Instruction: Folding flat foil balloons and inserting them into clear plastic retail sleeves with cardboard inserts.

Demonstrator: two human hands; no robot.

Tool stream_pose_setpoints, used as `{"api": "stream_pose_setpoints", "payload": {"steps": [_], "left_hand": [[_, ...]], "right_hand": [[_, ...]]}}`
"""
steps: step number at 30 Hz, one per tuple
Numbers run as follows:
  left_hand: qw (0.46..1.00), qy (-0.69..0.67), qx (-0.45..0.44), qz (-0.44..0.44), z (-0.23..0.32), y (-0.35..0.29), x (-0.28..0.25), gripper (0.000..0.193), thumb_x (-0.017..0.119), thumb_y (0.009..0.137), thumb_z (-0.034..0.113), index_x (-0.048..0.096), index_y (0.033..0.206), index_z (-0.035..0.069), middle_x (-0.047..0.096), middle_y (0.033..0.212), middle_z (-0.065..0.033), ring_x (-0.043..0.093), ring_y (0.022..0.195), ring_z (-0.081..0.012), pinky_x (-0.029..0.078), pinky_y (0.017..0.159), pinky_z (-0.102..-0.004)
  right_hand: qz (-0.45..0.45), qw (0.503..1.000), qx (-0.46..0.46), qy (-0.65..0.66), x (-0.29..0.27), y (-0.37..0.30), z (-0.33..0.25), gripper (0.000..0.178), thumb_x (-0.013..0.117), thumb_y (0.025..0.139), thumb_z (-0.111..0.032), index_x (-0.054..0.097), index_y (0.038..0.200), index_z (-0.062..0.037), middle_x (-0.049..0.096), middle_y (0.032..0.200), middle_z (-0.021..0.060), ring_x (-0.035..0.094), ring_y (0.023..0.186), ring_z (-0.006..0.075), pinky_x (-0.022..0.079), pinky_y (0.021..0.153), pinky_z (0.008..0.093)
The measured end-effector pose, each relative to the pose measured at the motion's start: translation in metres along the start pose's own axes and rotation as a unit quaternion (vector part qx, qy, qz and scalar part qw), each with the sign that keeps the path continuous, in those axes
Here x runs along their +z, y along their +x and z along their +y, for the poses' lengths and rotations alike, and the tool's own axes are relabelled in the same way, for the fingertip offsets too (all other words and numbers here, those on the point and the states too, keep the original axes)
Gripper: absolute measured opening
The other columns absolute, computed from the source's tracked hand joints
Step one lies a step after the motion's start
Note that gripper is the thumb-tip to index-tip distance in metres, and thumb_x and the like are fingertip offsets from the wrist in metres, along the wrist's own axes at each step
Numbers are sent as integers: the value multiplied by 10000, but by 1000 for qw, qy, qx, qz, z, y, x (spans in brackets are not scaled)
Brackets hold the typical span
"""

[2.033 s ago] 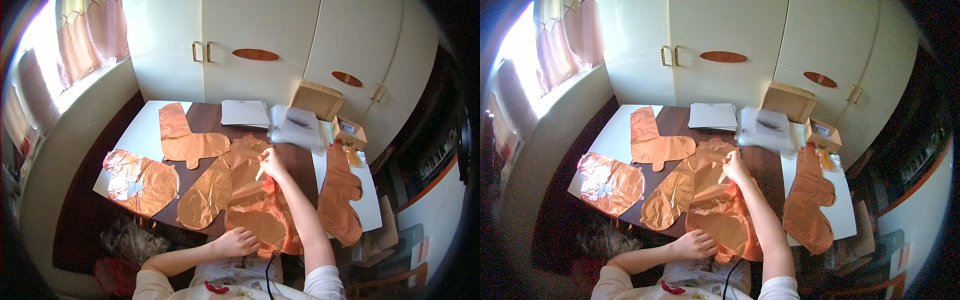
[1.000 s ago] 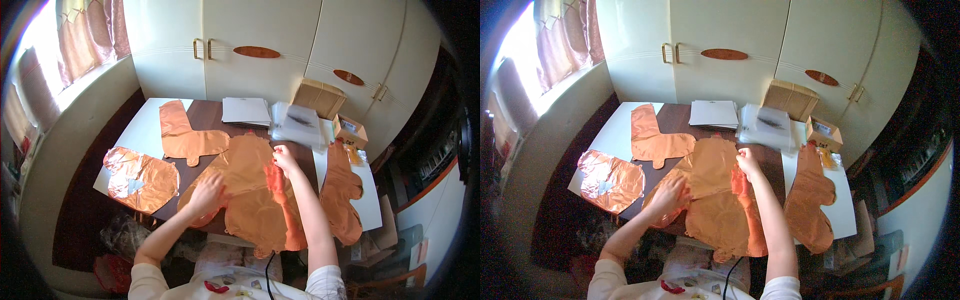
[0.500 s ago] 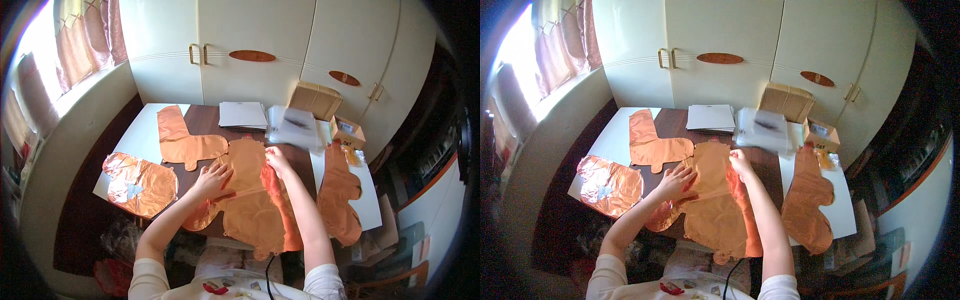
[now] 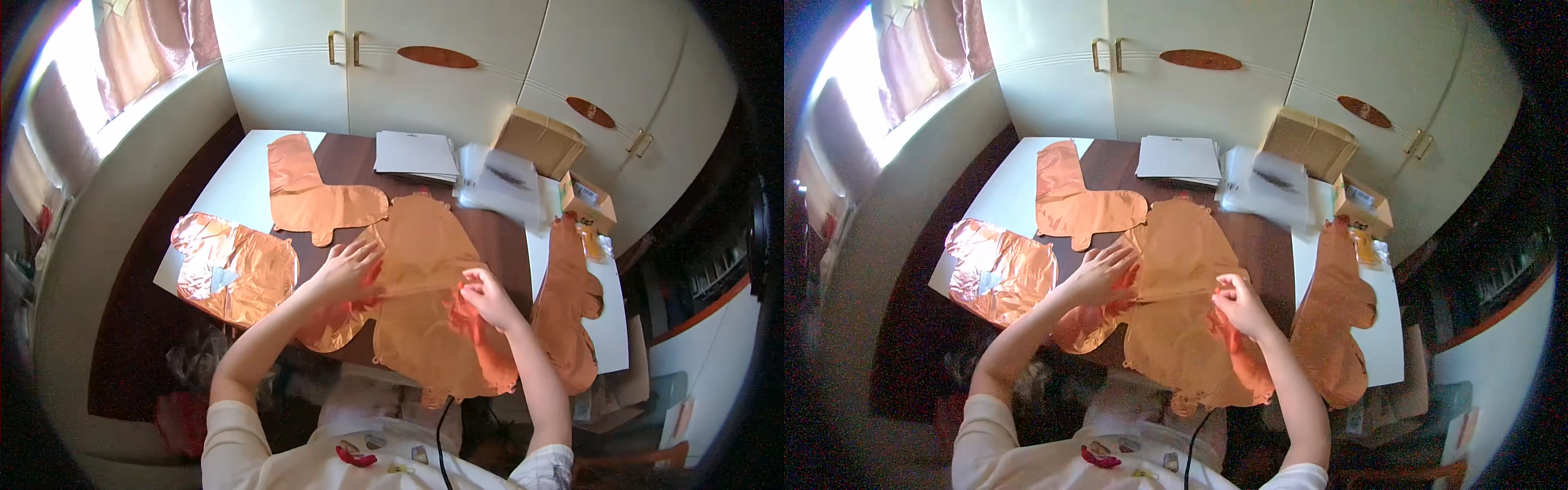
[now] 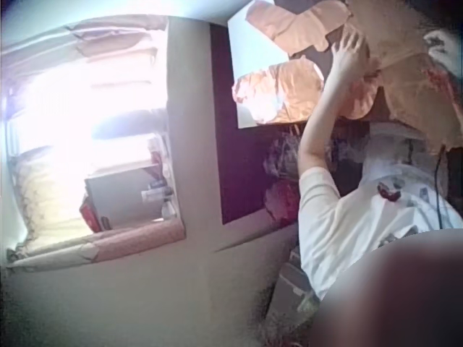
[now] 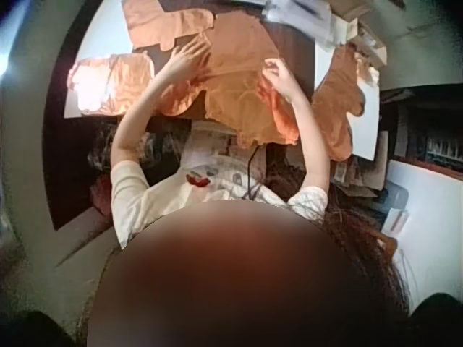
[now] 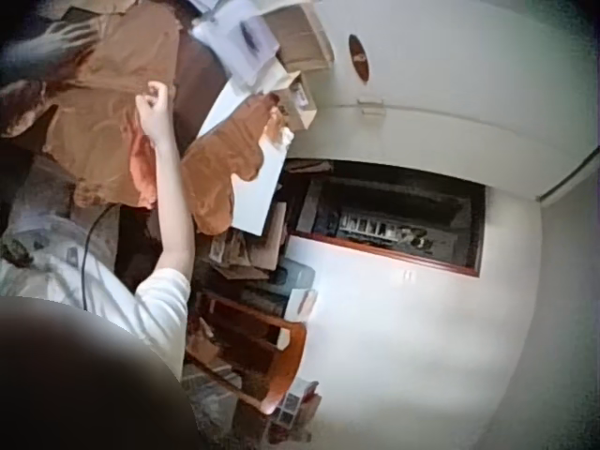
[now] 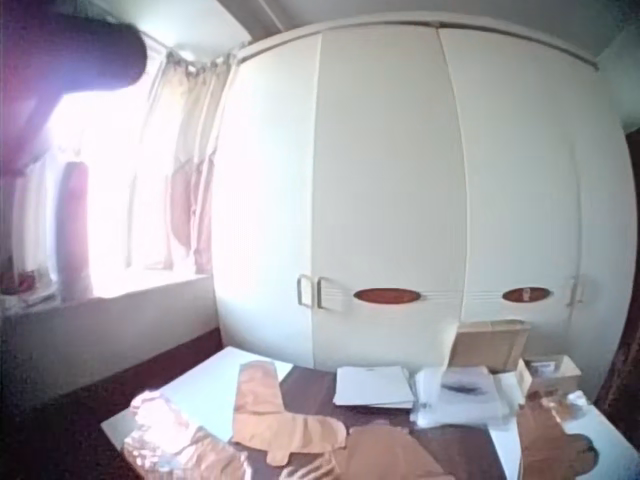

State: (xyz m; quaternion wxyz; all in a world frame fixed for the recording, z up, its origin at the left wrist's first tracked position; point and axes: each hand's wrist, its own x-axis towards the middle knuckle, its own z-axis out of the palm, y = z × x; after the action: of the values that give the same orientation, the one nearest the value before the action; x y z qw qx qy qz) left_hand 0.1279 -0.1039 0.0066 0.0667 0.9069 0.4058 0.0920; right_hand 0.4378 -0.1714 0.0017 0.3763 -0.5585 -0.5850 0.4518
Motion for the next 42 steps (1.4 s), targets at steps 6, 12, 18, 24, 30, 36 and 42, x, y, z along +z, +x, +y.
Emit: {"api": "stream_pose_setpoints", "payload": {"steps": [6, 12, 18, 24, 30, 36, 42], "left_hand": [[991, -1, 122, -60, -1, -33, -1, 967, 670, 677, 605, 304, 1399, 76, 303, 1446, -149, 247, 1355, -308, 236, 1056, -501], [990, -23, 133, -35, 8, -34, 9, 914, 646, 693, 614, 361, 1373, 74, 325, 1436, -140, 264, 1346, -302, 253, 1045, -489], [992, -6, 125, -27, 11, -32, 12, 760, 587, 775, 513, 390, 1347, 53, 366, 1409, -133, 309, 1312, -301, 291, 1002, -491], [992, -20, 128, -7, 11, -31, 12, 732, 574, 792, 495, 390, 1342, 49, 369, 1404, -136, 315, 1306, -302, 301, 992, -496], [993, -23, 110, 20, 16, -32, 15, 711, 515, 850, 515, 360, 1360, 44, 352, 1410, -162, 306, 1316, -305, 284, 1016, -492], [990, 29, 133, 37, 32, -14, 32, 658, 457, 892, 497, 351, 1374, 61, 324, 1436, -147, 274, 1346, -305, 250, 1061, -476], [991, 42, 125, 5, 43, -14, 35, 797, 392, 852, 639, 295, 1411, 78, 294, 1452, -157, 234, 1355, -350, 160, 1076, -546]], "right_hand": [[-28, 998, 43, 46, -2, -16, 4, 326, 531, 883, -40, 446, 1197, -35, 464, 1131, 61, 511, 914, 109, 446, 832, 252], [-27, 994, 54, 93, 10, -12, -5, 307, 546, 890, -95, 462, 1178, -35, 486, 1037, 56, 520, 828, 109, 456, 726, 258], [-63, 986, 90, 123, 16, -13, -16, 287, 526, 919, -121, 445, 1190, -69, 521, 951, 20, 512, 815, 80, 460, 731, 235], [-76, 985, 85, 127, 17, -11, -7, 296, 539, 909, -117, 449, 1188, -76, 530, 958, 29, 524, 833, 87, 472, 745, 253], [33, 962, -171, -212, 14, -2, -12, 273, 561, 873, -112, 535, 1140, -58, 581, 1025, 87, 580, 929, 209, 484, 803, 306], [31, 896, -255, -361, 32, 18, 7, 375, 577, 853, -219, 543, 1201, -83, 478, 1303, 135, 445, 1208, 324, 334, 1008, 460], [-16, 834, -220, -505, 47, 16, 14, 636, 430, 885, -477, 346, 1385, -93, 315, 1450, 118, 248, 1360, 290, 120, 1104, 525]]}}
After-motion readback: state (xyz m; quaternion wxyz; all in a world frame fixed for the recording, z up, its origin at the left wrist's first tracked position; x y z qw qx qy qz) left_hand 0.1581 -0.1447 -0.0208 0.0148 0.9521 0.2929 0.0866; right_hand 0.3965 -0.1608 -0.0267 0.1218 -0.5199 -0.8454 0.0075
